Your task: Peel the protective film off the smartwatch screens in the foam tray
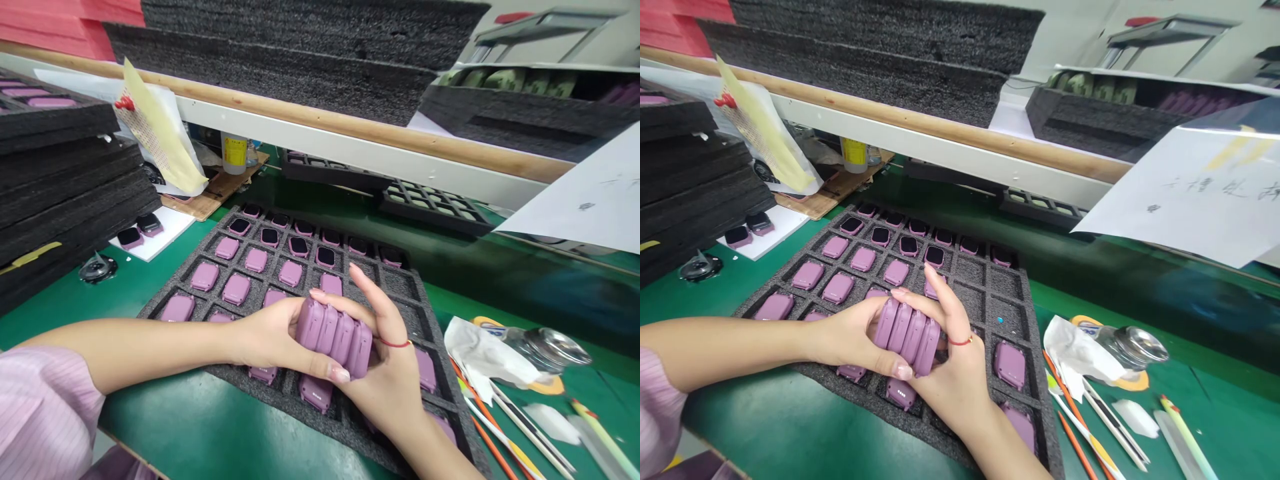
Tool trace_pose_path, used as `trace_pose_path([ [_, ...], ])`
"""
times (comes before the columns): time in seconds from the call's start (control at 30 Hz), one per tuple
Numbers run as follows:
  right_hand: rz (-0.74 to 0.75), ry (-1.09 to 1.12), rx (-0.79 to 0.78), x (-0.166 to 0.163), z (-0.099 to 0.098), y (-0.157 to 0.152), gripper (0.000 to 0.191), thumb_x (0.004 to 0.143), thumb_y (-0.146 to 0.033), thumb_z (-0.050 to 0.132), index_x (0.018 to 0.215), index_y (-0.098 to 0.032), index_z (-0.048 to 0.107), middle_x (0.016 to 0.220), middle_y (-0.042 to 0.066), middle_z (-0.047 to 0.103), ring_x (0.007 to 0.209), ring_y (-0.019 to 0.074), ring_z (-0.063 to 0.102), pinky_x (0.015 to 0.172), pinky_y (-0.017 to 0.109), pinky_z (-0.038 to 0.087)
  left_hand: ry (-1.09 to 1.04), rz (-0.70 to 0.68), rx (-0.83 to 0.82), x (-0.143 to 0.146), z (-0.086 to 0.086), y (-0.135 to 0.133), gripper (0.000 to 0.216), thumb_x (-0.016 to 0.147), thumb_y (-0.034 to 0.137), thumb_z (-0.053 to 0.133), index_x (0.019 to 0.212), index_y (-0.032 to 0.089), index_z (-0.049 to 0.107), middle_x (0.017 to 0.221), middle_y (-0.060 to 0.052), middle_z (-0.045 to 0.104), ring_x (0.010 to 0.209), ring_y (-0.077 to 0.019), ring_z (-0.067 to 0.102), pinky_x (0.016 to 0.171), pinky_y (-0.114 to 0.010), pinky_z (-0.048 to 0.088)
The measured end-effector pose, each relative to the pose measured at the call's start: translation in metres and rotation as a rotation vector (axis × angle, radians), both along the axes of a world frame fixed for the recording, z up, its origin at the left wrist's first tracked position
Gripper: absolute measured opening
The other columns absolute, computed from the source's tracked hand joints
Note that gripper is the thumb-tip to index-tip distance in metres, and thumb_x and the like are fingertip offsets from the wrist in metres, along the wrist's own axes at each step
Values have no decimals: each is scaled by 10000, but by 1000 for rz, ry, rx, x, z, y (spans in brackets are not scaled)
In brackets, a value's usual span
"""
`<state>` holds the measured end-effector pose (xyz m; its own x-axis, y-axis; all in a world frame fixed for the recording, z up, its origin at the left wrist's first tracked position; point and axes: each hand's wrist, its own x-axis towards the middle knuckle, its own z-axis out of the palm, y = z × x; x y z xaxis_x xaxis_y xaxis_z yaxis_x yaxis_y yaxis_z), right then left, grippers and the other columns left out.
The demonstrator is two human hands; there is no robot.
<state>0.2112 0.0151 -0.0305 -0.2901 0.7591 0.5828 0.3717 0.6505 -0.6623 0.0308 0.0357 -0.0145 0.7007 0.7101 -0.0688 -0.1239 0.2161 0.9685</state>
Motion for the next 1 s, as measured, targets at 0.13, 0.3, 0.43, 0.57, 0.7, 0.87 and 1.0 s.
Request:
trace_pose_path([
  [0.13,-6,-15,20,0,-1,1,829,811,-348,799,1521,-350,371,1447,32,602,1359,255,552,1152,437,479,8,-1,4,0,0,0,338,696,276,863,964,165,688,939,-17,717,892,-172,685,902,-344,553],
  [0.3,3,-14,22,1,-2,1,849,817,-342,792,1537,-347,342,1433,37,615,1334,250,578,1170,443,456,16,12,18,0,1,-1,341,692,268,855,965,162,680,936,-20,715,884,-172,681,893,-341,553],
  [0.43,13,-10,17,1,-2,0,854,815,-332,792,1539,-329,337,1428,42,619,1299,229,610,1159,390,471,15,8,24,0,0,-1,337,694,268,849,965,163,678,932,-21,711,875,-171,678,879,-335,553],
  [0.57,13,-12,9,0,-2,0,857,820,-317,787,1542,-313,325,1405,40,639,1286,218,620,1157,371,471,12,11,35,0,-1,-1,341,693,273,850,965,166,673,935,-21,705,876,-169,672,870,-331,554],
  [0.7,5,-23,18,-1,-2,1,836,823,-310,782,1533,-299,341,1375,34,662,1281,211,624,1127,343,503,27,12,45,-1,-2,-1,357,695,301,852,974,164,677,964,-42,708,911,-195,677,872,-356,561],
  [0.87,-2,-33,35,0,-1,0,815,829,-311,775,1526,-284,352,1373,38,663,1270,203,632,1097,317,528,20,16,57,-1,-3,-1,356,695,282,855,978,164,674,961,-39,706,905,-181,669,863,-339,564],
  [1.0,-1,-34,41,0,-1,0,818,833,-312,772,1529,-301,343,1394,39,648,1265,204,636,1097,328,530,15,8,59,-1,-3,-1,366,692,278,856,988,163,675,974,-46,707,922,-191,671,874,-349,561],
])
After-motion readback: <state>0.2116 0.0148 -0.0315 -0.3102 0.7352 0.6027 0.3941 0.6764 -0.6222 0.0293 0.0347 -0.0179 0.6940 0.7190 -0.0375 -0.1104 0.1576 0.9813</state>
